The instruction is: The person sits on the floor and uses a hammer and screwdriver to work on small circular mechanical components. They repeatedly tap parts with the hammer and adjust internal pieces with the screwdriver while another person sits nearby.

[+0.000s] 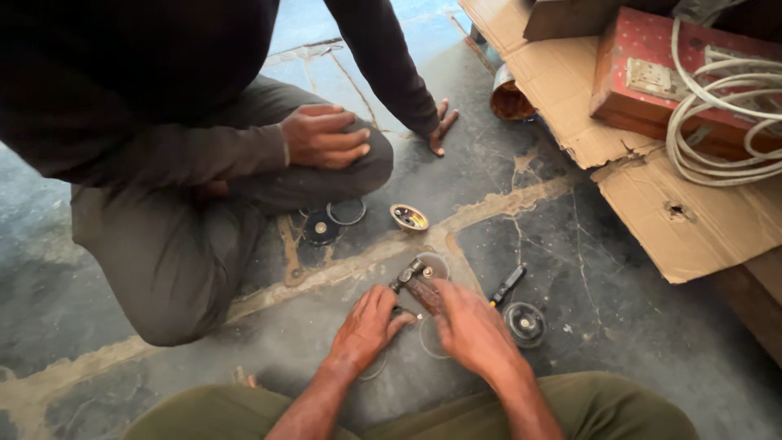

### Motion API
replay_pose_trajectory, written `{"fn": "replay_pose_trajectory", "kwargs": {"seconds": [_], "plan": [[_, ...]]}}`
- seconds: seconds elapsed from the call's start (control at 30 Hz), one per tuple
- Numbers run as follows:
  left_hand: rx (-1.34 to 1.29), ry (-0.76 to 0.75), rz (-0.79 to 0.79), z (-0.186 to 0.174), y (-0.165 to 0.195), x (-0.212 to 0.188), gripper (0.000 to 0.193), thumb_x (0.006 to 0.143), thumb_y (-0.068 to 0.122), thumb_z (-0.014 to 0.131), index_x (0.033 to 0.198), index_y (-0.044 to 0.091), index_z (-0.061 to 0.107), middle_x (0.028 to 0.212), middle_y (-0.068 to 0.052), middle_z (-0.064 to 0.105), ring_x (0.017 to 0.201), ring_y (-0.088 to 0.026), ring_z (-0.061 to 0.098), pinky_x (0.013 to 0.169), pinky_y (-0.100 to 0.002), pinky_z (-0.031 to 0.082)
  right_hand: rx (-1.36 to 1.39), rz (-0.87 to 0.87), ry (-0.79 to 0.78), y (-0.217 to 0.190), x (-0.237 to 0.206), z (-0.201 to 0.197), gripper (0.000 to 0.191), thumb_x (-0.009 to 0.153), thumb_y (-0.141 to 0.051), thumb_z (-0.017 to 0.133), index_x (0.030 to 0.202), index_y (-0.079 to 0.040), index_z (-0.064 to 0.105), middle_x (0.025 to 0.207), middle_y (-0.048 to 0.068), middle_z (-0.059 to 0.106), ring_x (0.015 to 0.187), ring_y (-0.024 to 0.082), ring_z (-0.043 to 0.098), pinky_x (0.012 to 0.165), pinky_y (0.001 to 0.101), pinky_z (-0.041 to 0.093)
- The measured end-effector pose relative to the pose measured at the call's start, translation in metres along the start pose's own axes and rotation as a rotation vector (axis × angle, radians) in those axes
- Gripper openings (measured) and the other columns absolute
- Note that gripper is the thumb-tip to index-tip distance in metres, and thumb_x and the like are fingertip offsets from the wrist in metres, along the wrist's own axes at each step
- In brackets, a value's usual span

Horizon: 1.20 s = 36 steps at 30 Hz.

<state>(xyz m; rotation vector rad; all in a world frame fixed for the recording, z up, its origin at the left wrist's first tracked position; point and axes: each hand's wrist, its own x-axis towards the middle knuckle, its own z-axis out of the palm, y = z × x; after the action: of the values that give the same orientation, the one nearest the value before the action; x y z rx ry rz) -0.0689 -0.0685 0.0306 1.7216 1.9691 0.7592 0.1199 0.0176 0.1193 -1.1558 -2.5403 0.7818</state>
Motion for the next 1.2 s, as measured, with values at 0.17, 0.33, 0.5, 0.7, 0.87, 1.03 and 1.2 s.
{"fn": "replay_pose_trajectory", "kwargs": {"seconds": [0.17,0.33,0.5,0.7,0.87,1.03,1.2], "plan": [[-0.068,0.034,-0.079,-0.004,0.0,-0.002,0.039,0.09,0.036,0.073,0.109,0.008,0.055,0.111,-0.014,0.058,0.11,-0.037,0.057,0.092,-0.048,0.048,0.041,0.026,-0.002,-0.005,0.003,0.01,0.053,0.085,-0.018,0.074,0.132,-0.005,0.055,0.122,0.019,0.065,0.113,0.041,0.062,0.093,0.0476,0.05],[-0.035,0.1,0.074,0.0,-0.006,-0.005,0.034,0.091,0.027,0.072,0.112,0.007,0.054,0.111,-0.016,0.056,0.112,-0.039,0.056,0.092,-0.05,0.047,0.394,-0.13,0.019,-0.031,0.005,0.013,0.032,0.091,-0.017,0.069,0.119,-0.005,0.065,0.106,0.016,0.069,0.093,0.035,0.07,0.082,0.0412,0.054],[-0.019,0.051,0.092,0.001,-0.01,-0.007,0.041,0.087,0.03,0.076,0.114,0.009,0.053,0.11,-0.014,0.056,0.111,-0.036,0.057,0.093,-0.048,0.047,0.311,-0.107,0.095,-0.03,0.01,0.017,0.015,0.096,-0.016,0.066,0.101,-0.002,0.07,0.095,0.018,0.072,0.088,0.04,0.069,0.075,0.0432,0.053],[-0.026,0.091,0.139,-0.003,-0.006,-0.004,0.047,0.082,0.029,0.08,0.118,0.009,0.056,0.11,-0.013,0.057,0.11,-0.036,0.058,0.092,-0.046,0.048,0.303,-0.13,0.134,-0.016,0.011,0.024,0.016,0.095,-0.016,0.065,0.101,-0.002,0.07,0.094,0.018,0.072,0.087,0.039,0.07,0.074,0.0431,0.053],[-0.051,0.106,0.129,-0.006,-0.004,-0.004,0.047,0.082,0.029,0.081,0.117,0.009,0.057,0.109,-0.013,0.058,0.108,-0.037,0.059,0.091,-0.046,0.049,0.363,-0.126,0.145,-0.022,0.009,0.021,0.016,0.096,-0.017,0.064,0.101,-0.002,0.069,0.093,0.016,0.072,0.083,0.037,0.07,0.071,0.0416,0.053],[-0.026,0.088,0.107,-0.007,-0.001,-0.003,0.045,0.081,0.029,0.082,0.113,0.009,0.056,0.107,-0.014,0.056,0.105,-0.037,0.058,0.088,-0.047,0.049,0.347,-0.125,0.102,-0.027,0.01,0.016,0.015,0.097,-0.016,0.065,0.101,-0.002,0.069,0.092,0.016,0.071,0.082,0.037,0.069,0.071,0.0417,0.053],[-0.022,0.09,0.132,-0.007,-0.002,-0.005,0.043,0.082,0.028,0.082,0.109,0.008,0.054,0.104,-0.013,0.055,0.104,-0.037,0.058,0.087,-0.048,0.048,0.348,-0.13,0.091,-0.03,0.011,0.015,0.015,0.096,-0.016,0.064,0.102,-0.003,0.069,0.092,0.017,0.071,0.084,0.038,0.069,0.071,0.0425,0.053]]}}
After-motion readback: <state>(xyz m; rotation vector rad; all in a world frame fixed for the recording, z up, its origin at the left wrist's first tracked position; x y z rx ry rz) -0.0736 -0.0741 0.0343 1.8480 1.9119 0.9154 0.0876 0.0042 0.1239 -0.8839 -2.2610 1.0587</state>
